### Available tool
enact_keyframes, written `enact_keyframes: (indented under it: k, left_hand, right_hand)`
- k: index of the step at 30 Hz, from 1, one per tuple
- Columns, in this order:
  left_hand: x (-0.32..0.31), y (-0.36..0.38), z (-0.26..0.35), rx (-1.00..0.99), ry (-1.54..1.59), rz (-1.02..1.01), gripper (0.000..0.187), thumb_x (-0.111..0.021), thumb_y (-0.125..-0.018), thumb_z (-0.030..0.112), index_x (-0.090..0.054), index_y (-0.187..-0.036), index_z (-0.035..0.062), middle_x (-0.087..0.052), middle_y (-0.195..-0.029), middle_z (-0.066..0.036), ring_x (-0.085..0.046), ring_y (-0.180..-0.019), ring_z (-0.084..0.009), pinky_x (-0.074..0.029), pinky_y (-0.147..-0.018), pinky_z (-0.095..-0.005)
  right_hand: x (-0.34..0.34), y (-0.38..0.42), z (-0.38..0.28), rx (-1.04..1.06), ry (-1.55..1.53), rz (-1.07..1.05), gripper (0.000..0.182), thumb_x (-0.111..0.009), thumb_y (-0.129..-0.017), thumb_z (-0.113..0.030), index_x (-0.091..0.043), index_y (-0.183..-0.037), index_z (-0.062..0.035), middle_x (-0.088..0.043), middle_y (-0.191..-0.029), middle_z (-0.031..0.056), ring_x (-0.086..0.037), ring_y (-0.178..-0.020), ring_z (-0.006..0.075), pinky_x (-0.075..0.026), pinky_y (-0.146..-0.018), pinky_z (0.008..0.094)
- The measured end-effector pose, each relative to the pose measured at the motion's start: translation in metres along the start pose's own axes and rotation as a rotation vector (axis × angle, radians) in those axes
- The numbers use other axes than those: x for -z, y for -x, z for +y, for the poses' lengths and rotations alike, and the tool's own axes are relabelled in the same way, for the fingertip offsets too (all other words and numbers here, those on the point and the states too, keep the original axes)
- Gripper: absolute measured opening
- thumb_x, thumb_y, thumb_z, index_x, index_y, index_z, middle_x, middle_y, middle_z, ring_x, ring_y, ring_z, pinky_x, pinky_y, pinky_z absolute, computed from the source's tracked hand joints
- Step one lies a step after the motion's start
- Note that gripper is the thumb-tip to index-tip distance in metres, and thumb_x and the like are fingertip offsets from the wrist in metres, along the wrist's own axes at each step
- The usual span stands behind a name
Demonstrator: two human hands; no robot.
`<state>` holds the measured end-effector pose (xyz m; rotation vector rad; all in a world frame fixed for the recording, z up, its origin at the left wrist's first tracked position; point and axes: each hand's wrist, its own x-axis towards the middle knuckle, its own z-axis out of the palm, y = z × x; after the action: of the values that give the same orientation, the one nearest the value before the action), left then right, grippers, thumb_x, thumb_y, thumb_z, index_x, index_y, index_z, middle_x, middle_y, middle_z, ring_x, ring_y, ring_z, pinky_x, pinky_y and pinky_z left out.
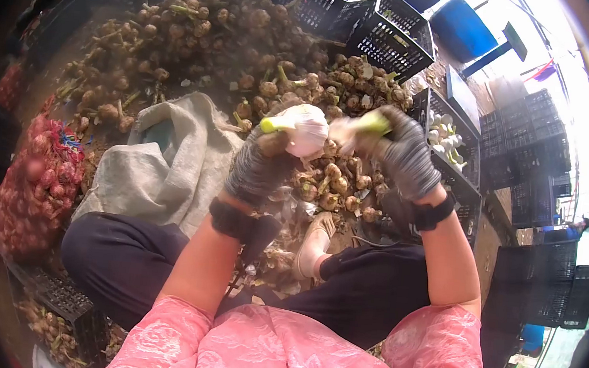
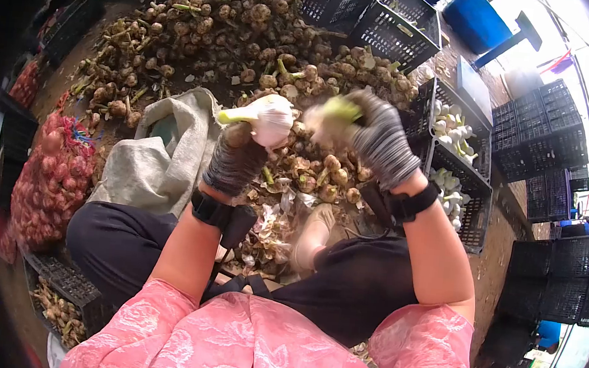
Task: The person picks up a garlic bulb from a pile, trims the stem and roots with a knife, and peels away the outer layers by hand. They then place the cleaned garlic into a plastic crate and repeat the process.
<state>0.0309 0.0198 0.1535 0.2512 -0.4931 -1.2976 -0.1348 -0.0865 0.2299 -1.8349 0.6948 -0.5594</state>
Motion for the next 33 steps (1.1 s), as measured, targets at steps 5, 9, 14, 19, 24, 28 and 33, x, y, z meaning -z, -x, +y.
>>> enact_keyframes:
  k: [5, 9, 14, 19, 24, 28, 33]
  left_hand:
    - [0.045, -0.007, -0.013, -0.118, -0.527, -0.01, 0.05, -0.062, -0.075, 0.001, -0.042, -0.12, 0.0062, -0.054, -0.104, -0.008, -0.053, -0.097, -0.0168, -0.047, -0.081, -0.0285]
    - [0.03, -0.007, -0.014, -0.092, -0.537, 0.073, 0.072, -0.078, -0.058, 0.004, -0.042, -0.121, 0.0091, -0.053, -0.11, -0.005, -0.053, -0.1, -0.0165, -0.044, -0.088, -0.0293]
    - [0.004, 0.004, -0.015, -0.08, -0.533, -0.08, 0.058, -0.068, -0.069, 0.0, -0.04, -0.119, 0.0085, -0.052, -0.107, -0.007, -0.054, -0.091, -0.0149, -0.049, -0.076, -0.0272]
    - [-0.003, 0.008, -0.013, -0.051, -0.484, -0.047, 0.058, -0.069, -0.065, -0.003, -0.045, -0.116, 0.0075, -0.052, -0.106, -0.005, -0.053, -0.091, -0.0137, -0.049, -0.075, -0.0259]
    - [0.005, 0.009, -0.019, 0.01, -0.565, -0.036, 0.061, -0.073, -0.062, 0.004, -0.046, -0.116, 0.0057, -0.051, -0.11, -0.005, -0.052, -0.094, -0.0141, -0.046, -0.08, -0.0267]
    - [0.011, 0.011, -0.019, 0.085, -0.386, -0.203, 0.068, -0.075, -0.062, 0.012, -0.044, -0.121, 0.0045, -0.049, -0.115, -0.007, -0.049, -0.102, -0.0155, -0.042, -0.088, -0.0291]
    - [0.007, 0.005, -0.026, 0.024, -0.41, -0.198, 0.085, -0.079, -0.06, 0.035, -0.036, -0.127, 0.0029, -0.048, -0.12, -0.009, -0.049, -0.107, -0.021, -0.042, -0.09, -0.0322]
  right_hand:
    - [-0.012, 0.016, -0.025, -0.066, 0.477, -0.52, 0.043, -0.074, -0.067, -0.014, -0.058, -0.106, -0.0056, -0.063, -0.089, 0.0079, -0.061, -0.081, 0.0137, -0.049, -0.074, 0.0278]
    - [-0.01, 0.011, -0.026, 0.204, 0.565, -0.1, 0.023, -0.073, -0.068, -0.02, -0.064, -0.083, -0.0039, -0.062, -0.078, 0.0099, -0.062, -0.067, 0.0184, -0.049, -0.061, 0.03]
    - [-0.023, 0.011, -0.03, 0.516, 0.88, 0.002, 0.025, -0.066, -0.069, -0.019, -0.061, -0.091, -0.0076, -0.058, -0.078, 0.0096, -0.059, -0.069, 0.0261, -0.048, -0.058, 0.0331]
    - [-0.028, 0.017, -0.028, 0.548, 0.97, 0.041, 0.016, -0.06, -0.072, -0.015, -0.061, -0.087, -0.0081, -0.057, -0.075, 0.0082, -0.058, -0.067, 0.0251, -0.047, -0.056, 0.034]
    - [-0.028, 0.016, -0.022, 0.493, 1.182, 0.015, 0.013, -0.057, -0.072, -0.014, -0.056, -0.083, -0.0065, -0.054, -0.074, 0.0103, -0.058, -0.067, 0.0266, -0.047, -0.056, 0.0351]
    - [-0.023, 0.007, -0.009, 0.439, 1.115, 0.114, 0.011, -0.056, -0.073, -0.012, -0.055, -0.082, -0.0052, -0.055, -0.075, 0.0121, -0.057, -0.068, 0.0288, -0.047, -0.057, 0.0371]
    - [-0.014, 0.006, -0.006, 0.406, 0.672, 0.172, 0.011, -0.055, -0.075, -0.007, -0.057, -0.084, -0.0017, -0.059, -0.076, 0.0156, -0.059, -0.07, 0.0323, -0.048, -0.061, 0.0356]
